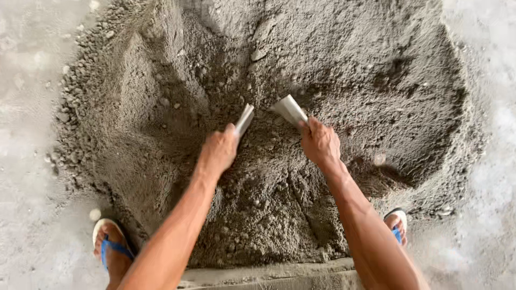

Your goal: The person scoops wet concrete into a rectangular metal mold using a trowel, levels the surface, and then flips the mold to release the formed brick onto a stack. The process is repeated multiple times, with the person cleaning the mold and adding more concrete for each new brick.

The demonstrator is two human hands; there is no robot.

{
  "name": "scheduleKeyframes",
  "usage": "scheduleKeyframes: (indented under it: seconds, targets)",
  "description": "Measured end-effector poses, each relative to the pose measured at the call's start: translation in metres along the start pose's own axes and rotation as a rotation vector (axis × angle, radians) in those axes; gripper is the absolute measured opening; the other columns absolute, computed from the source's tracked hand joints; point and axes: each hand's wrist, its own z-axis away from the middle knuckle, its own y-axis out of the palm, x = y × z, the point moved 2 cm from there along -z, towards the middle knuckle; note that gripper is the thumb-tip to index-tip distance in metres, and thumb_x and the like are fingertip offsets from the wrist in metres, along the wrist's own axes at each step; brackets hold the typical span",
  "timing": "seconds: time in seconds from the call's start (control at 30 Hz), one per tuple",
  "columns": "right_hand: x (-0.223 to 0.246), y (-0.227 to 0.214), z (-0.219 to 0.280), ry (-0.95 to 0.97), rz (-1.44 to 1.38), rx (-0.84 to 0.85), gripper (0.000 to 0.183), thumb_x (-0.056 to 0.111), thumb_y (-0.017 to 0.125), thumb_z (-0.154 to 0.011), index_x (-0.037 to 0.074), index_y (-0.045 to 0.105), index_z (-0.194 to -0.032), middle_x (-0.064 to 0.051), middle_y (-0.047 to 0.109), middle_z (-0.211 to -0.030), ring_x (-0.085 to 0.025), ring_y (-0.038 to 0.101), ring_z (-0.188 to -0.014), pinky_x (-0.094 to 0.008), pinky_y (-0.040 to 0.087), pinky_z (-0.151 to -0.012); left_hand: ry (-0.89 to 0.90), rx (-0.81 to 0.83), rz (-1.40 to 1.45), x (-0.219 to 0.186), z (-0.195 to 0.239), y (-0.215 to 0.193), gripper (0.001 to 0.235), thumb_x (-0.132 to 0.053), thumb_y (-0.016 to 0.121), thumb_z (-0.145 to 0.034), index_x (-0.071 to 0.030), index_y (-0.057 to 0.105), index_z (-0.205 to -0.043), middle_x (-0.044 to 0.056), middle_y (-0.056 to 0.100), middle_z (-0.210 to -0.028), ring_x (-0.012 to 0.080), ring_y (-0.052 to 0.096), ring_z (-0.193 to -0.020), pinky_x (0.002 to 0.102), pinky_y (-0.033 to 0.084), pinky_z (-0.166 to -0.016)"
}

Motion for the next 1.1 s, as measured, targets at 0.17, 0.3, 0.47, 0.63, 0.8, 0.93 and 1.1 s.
scheduleKeyframes:
  seconds: [0.17,0.3,0.47,0.63,0.8,0.93,1.1]
  targets:
    - [0.004,0.025,0.066,-0.095,-0.052,0.09,0.044,0.051,0.038,-0.096,0.017,0.046,-0.07,-0.005,0.054,-0.049,-0.024,0.059,-0.045,-0.039,0.046,-0.049,0.072,-0.027,0.136,-0.004,0.069,0.037,0.026,-0.023,0.037,-0.095,-0.001,0.048,-0.104,0.024,0.063,-0.069,0.0409,0.065,-0.06,0.05,0.053,-0.051]
    - [0.021,-0.027,0.159,-0.131,-0.065,0.166,0.039,0.038,0.045,-0.095,0.006,0.05,-0.073,-0.019,0.06,-0.059,-0.04,0.064,-0.064,-0.052,0.044,-0.055,0.017,0.098,0.127,0.001,0.142,0.019,0.017,-0.021,0.047,-0.087,-0.006,0.049,-0.096,0.024,0.065,-0.076,0.0445,0.065,-0.07,0.055,0.052,-0.057]
    - [-0.026,-0.022,0.191,0.136,0.054,0.265,0.031,0.031,0.041,-0.092,0.007,0.058,-0.087,-0.025,0.064,-0.08,-0.043,0.062,-0.086,-0.057,0.047,-0.079,-0.124,0.116,0.135,0.045,0.197,0.02,0.017,-0.019,0.037,-0.091,-0.005,0.044,-0.098,0.026,0.062,-0.07,0.043,0.064,-0.061,0.053,0.051,-0.052]
    - [-0.001,0.01,0.187,0.339,-0.165,0.271,0.044,0.041,0.039,-0.091,0.003,0.059,-0.083,-0.027,0.063,-0.082,-0.047,0.059,-0.09,-0.058,0.045,-0.081,-0.222,0.085,0.474,0.037,0.184,0.042,0.019,-0.016,0.036,-0.093,0.001,0.044,-0.094,0.031,0.058,-0.064,0.0442,0.061,-0.053,0.048,0.045,-0.045]
    - [-0.011,0.063,0.173,0.476,-0.412,0.249,0.041,0.031,0.04,-0.091,-0.002,0.063,-0.087,-0.03,0.063,-0.084,-0.045,0.061,-0.09,-0.053,0.044,-0.08,-0.12,0.018,0.578,0.042,0.162,0.094,0.016,-0.013,0.037,-0.094,0.002,0.044,-0.096,0.023,0.052,-0.055,0.0276,0.051,-0.039,0.034,0.035,-0.039]
    - [-0.016,0.048,0.189,0.45,-0.493,0.213,0.041,0.034,0.042,-0.091,-0.002,0.06,-0.082,-0.027,0.061,-0.076,-0.041,0.06,-0.083,-0.052,0.043,-0.074,-0.058,-0.072,0.569,0.031,0.183,0.091,0.035,-0.009,0.037,-0.095,0.019,0.039,-0.116,0.024,0.051,-0.054,0.0215,0.035,-0.034,0.039,0.025,-0.038]
    - [-0.016,0.018,0.205,0.301,-0.618,0.099,0.038,0.03,0.04,-0.094,0.002,0.062,-0.083,-0.016,0.054,-0.062,-0.026,0.053,-0.062,-0.045,0.043,-0.06,0.076,-0.245,0.478,-0.005,0.2,0.02,0.03,-0.009,0.034,-0.096,0.015,0.04,-0.114,0.015,0.042,-0.046,0.0125,0.029,-0.033,0.031,0.023,-0.035]
